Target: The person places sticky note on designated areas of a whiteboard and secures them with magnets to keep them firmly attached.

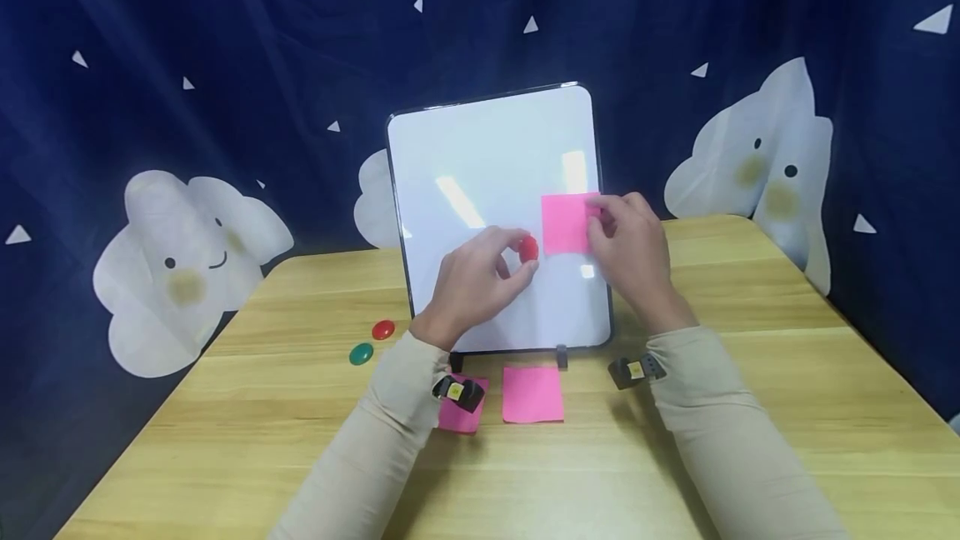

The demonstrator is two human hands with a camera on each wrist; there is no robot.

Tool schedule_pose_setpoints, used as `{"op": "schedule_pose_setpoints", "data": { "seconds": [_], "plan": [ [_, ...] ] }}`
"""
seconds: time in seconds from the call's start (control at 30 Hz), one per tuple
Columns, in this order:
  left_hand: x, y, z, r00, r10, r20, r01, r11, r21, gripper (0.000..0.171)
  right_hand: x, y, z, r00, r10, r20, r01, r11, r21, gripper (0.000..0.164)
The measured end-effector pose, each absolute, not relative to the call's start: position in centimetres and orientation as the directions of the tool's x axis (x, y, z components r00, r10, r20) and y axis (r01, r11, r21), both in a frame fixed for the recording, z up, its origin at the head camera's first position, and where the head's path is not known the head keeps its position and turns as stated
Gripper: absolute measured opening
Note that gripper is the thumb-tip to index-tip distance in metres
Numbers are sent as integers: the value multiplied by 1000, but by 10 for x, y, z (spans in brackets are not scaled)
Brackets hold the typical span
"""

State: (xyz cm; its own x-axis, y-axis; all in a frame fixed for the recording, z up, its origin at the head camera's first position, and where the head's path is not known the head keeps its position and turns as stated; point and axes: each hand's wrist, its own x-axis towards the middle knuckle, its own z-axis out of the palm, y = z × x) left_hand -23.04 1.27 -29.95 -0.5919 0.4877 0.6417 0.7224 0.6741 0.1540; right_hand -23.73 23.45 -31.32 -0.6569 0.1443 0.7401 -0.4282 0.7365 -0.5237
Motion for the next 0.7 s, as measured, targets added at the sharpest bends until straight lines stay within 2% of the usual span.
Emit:
{"op": "schedule_pose_setpoints", "data": {
  "seconds": [0.43,0.7],
  "plan": [
    [-243,29,-282,-504,506,700,734,678,37,32,-238,234,-318,-641,151,753,-423,749,-510,25],
    [-249,31,-273,-505,509,697,706,708,-6,39,-240,235,-321,-627,161,762,-433,741,-513,25]
  ]
}}
